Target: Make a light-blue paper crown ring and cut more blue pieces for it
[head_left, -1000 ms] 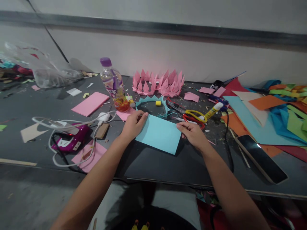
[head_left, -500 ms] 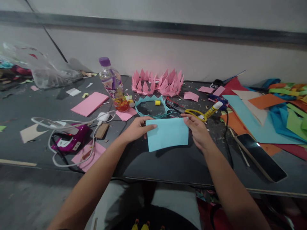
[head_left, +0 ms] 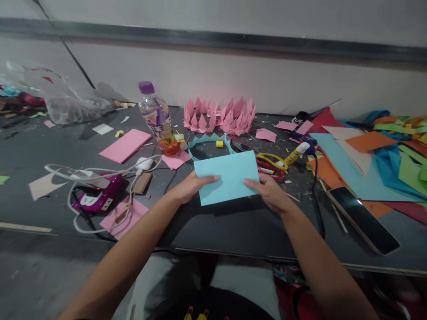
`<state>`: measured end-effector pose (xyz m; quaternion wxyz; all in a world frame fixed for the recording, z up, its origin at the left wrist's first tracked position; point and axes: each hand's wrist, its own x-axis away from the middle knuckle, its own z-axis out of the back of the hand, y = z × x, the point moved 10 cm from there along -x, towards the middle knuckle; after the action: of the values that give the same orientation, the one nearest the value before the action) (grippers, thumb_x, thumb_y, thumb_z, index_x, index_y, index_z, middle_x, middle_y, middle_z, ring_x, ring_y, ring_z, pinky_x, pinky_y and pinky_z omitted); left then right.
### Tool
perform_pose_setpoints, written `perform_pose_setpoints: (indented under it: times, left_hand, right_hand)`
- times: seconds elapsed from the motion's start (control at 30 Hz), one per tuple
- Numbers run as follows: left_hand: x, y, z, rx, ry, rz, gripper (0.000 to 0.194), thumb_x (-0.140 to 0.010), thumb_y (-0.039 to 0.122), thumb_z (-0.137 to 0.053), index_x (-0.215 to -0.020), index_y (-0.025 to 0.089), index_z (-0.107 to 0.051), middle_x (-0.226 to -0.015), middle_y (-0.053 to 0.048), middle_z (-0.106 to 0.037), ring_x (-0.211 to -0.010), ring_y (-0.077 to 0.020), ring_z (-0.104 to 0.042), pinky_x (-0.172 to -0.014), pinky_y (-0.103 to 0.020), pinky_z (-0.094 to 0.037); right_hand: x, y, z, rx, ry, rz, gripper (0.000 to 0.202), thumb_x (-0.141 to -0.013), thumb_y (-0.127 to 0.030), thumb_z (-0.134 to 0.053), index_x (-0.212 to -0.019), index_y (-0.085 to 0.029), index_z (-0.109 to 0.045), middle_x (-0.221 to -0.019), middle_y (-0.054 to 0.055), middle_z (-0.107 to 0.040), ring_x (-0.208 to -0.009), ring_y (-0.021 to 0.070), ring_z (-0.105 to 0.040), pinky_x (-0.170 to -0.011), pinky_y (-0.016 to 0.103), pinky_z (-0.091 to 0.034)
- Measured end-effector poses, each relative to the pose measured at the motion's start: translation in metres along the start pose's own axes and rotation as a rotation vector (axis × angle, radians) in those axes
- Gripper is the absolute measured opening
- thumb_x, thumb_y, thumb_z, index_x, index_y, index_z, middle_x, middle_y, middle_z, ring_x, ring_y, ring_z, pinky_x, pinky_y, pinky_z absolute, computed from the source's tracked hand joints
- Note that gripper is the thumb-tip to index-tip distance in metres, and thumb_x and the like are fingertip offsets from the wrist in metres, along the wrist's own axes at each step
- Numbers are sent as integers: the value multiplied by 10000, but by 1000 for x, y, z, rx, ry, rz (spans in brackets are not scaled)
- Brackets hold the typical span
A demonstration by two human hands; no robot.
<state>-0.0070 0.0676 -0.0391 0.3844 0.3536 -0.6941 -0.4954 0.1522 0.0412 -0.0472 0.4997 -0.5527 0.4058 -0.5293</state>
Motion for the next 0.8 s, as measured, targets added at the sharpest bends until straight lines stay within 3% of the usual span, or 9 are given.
perform_pose_setpoints:
  times: [0.23, 0.47, 0.63, 0.8]
  left_hand:
    - [2, -1, -5, -25, -43, 5, 287, -623, 241, -692, -891, 167, -622, -953, -81, -689, -760, -191, -628, -685, -318, -524]
    - [-1, 4, -2, -137, 29, -141, 336, -696, 349, -645, -967, 152, -628, -1050, -91, -661, -942, -230, -598, -832, -358, -492]
    - [2, 14, -3, 11, 58, -194, 459, -775, 422, -579, -1163, 175, -575, -1046, -77, -657, -885, -195, -617, -786, -308, -503]
    - [7, 25, -5, -54, 99, -268, 491, -780, 436, -584, -1198, 179, -557, -989, -52, -662, -865, -179, -616, -785, -300, -496]
  right_hand:
    - [2, 6, -3, -55, -6, -41, 422, -648, -442, -705, -953, -159, -635, -882, 66, -689, -762, 190, -617, -750, 363, -487]
    - [2, 1, -5, 48, 68, 2, 416, -710, -455, -634, -1013, -177, -572, -976, 89, -664, -799, 216, -615, -707, 377, -515]
    - [3, 2, -7, 59, 101, 23, 428, -730, -458, -607, -1060, -190, -560, -1002, 89, -661, -849, 238, -621, -718, 394, -526]
    - [4, -3, -7, 134, 117, 80, 429, -740, -451, -596, -1064, -171, -567, -1058, 108, -656, -911, 256, -614, -772, 406, -505]
